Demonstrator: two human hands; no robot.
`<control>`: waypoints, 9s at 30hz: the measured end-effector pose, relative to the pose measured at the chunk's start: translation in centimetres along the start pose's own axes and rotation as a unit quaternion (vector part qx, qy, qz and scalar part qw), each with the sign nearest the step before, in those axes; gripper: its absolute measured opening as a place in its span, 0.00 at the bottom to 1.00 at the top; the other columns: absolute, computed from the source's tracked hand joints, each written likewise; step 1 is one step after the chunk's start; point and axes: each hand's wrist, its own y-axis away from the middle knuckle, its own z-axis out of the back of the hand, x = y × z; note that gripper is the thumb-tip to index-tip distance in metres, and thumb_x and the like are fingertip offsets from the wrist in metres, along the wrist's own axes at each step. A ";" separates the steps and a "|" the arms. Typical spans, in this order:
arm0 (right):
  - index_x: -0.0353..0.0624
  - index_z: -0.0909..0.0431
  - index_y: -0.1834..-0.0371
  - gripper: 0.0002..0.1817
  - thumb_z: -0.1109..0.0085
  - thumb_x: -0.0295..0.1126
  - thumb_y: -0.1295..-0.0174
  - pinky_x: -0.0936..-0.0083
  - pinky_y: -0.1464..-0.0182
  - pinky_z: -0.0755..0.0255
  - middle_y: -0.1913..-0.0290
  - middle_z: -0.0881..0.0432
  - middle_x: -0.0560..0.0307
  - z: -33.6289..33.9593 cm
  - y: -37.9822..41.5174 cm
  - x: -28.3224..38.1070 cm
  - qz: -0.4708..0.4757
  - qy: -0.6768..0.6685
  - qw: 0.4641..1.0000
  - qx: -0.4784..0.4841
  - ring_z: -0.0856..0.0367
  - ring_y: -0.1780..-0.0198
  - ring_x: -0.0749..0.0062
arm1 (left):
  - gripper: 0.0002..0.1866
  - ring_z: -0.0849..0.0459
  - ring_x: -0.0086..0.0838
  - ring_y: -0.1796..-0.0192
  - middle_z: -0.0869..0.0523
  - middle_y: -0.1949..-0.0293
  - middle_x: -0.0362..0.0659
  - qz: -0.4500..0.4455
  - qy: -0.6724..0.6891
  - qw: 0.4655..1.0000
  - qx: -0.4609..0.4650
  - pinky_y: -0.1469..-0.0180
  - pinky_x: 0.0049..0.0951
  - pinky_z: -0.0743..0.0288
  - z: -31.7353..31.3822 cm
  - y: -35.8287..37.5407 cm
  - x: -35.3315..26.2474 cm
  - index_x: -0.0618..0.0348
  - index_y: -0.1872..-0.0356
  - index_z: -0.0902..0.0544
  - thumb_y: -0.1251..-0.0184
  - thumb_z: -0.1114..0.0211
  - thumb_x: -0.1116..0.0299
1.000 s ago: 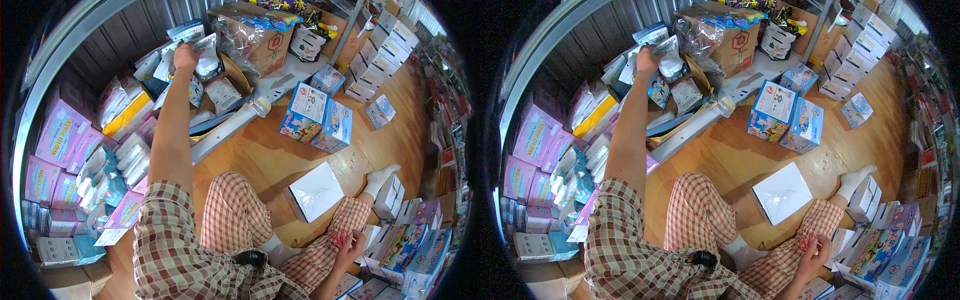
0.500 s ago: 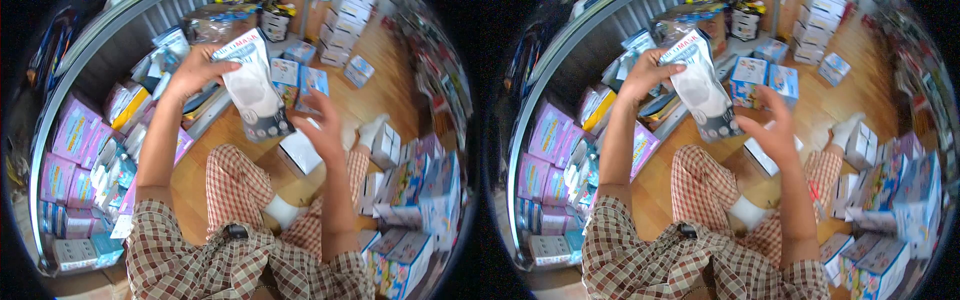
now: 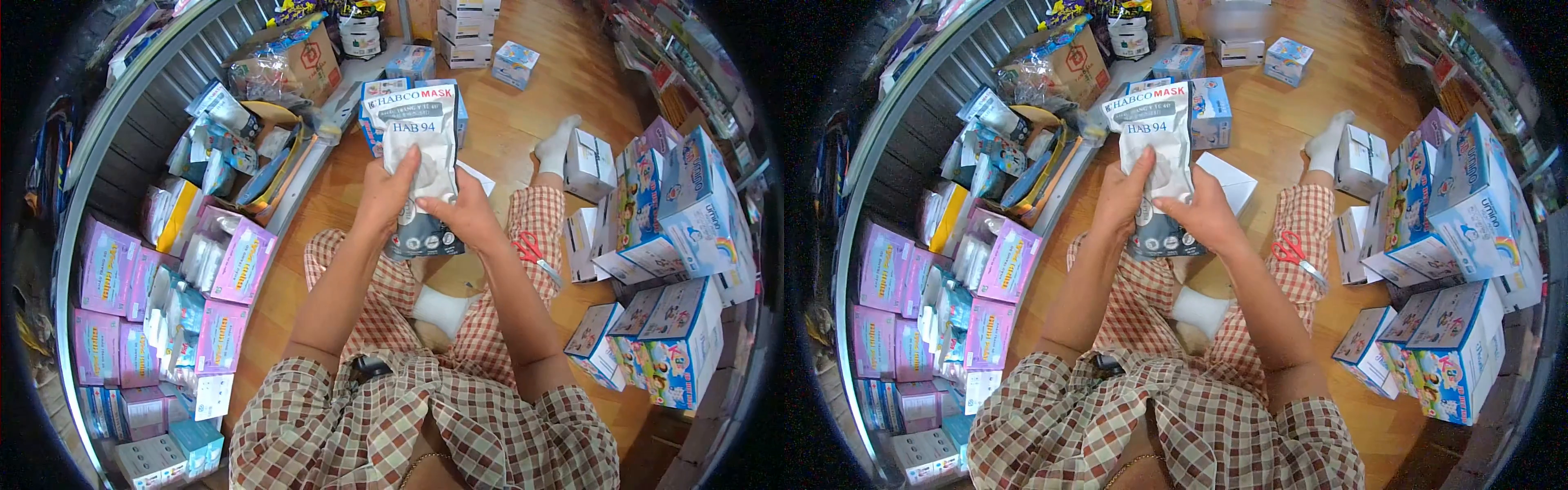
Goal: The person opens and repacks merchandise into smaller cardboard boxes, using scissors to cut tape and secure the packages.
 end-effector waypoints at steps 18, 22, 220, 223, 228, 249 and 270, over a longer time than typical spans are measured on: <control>0.35 0.29 0.50 0.29 0.31 0.38 0.54 0.60 0.52 0.31 0.58 0.22 0.42 8.4 0.2 -13.3 0.060 0.425 0.887 -0.171 0.24 0.56 0.53 | 0.30 0.17 0.36 0.55 0.20 0.51 0.49 0.137 0.181 0.954 -0.194 0.54 0.36 0.20 12.5 -4.0 10.9 0.67 0.45 0.28 0.31 0.49 0.46; 0.34 0.33 0.45 0.34 0.31 0.41 0.53 0.55 0.48 0.34 0.52 0.25 0.35 9.4 -0.6 -15.5 -0.025 0.569 0.777 -0.266 0.25 0.52 0.48 | 0.27 0.20 0.37 0.50 0.19 0.51 0.44 0.164 0.199 0.944 -0.207 0.48 0.39 0.25 15.2 -4.9 16.8 0.59 0.43 0.28 0.31 0.49 0.47; 0.32 0.26 0.65 0.09 0.49 0.29 0.38 0.83 0.80 0.34 0.82 0.22 0.56 5.8 -1.8 -14.2 -0.032 0.303 0.933 -0.193 0.27 0.84 0.79 | 0.27 0.30 0.45 0.39 0.28 0.43 0.58 0.044 -0.236 0.970 -0.043 0.39 0.37 0.38 5.7 0.3 26.0 0.66 0.40 0.35 0.36 0.42 0.63; 0.32 0.25 0.67 0.08 0.49 0.28 0.39 0.82 0.80 0.34 0.82 0.23 0.56 5.0 -1.6 -13.2 -0.019 0.343 0.923 -0.176 0.26 0.84 0.78 | 0.25 0.30 0.46 0.40 0.28 0.43 0.58 0.029 -0.258 0.964 -0.052 0.38 0.37 0.38 5.5 0.5 26.2 0.66 0.40 0.34 0.35 0.44 0.64; 0.36 0.26 0.69 0.07 0.50 0.29 0.41 0.68 0.74 0.30 0.82 0.24 0.44 5.4 -1.2 -14.4 -0.013 0.405 0.899 -0.166 0.21 0.79 0.60 | 0.26 0.31 0.47 0.39 0.29 0.42 0.59 0.016 -0.266 0.962 -0.065 0.37 0.38 0.39 5.2 0.7 25.8 0.66 0.39 0.36 0.35 0.45 0.65; 0.34 0.27 0.71 0.08 0.48 0.29 0.41 0.66 0.74 0.31 0.80 0.25 0.42 2.3 7.4 -14.5 -0.014 0.488 0.860 -0.148 0.24 0.79 0.55 | 0.30 0.33 0.52 0.38 0.31 0.42 0.61 0.061 -0.251 0.963 -0.075 0.37 0.41 0.40 3.8 2.4 24.6 0.63 0.36 0.39 0.37 0.44 0.60; 0.37 0.25 0.64 0.07 0.44 0.29 0.42 0.72 0.73 0.32 0.79 0.25 0.48 1.9 15.6 -11.1 -0.074 0.450 0.886 -0.077 0.24 0.77 0.64 | 0.27 0.29 0.51 0.41 0.27 0.45 0.60 0.004 -0.254 0.964 -0.083 0.39 0.39 0.36 4.2 -0.2 26.7 0.62 0.36 0.37 0.35 0.44 0.64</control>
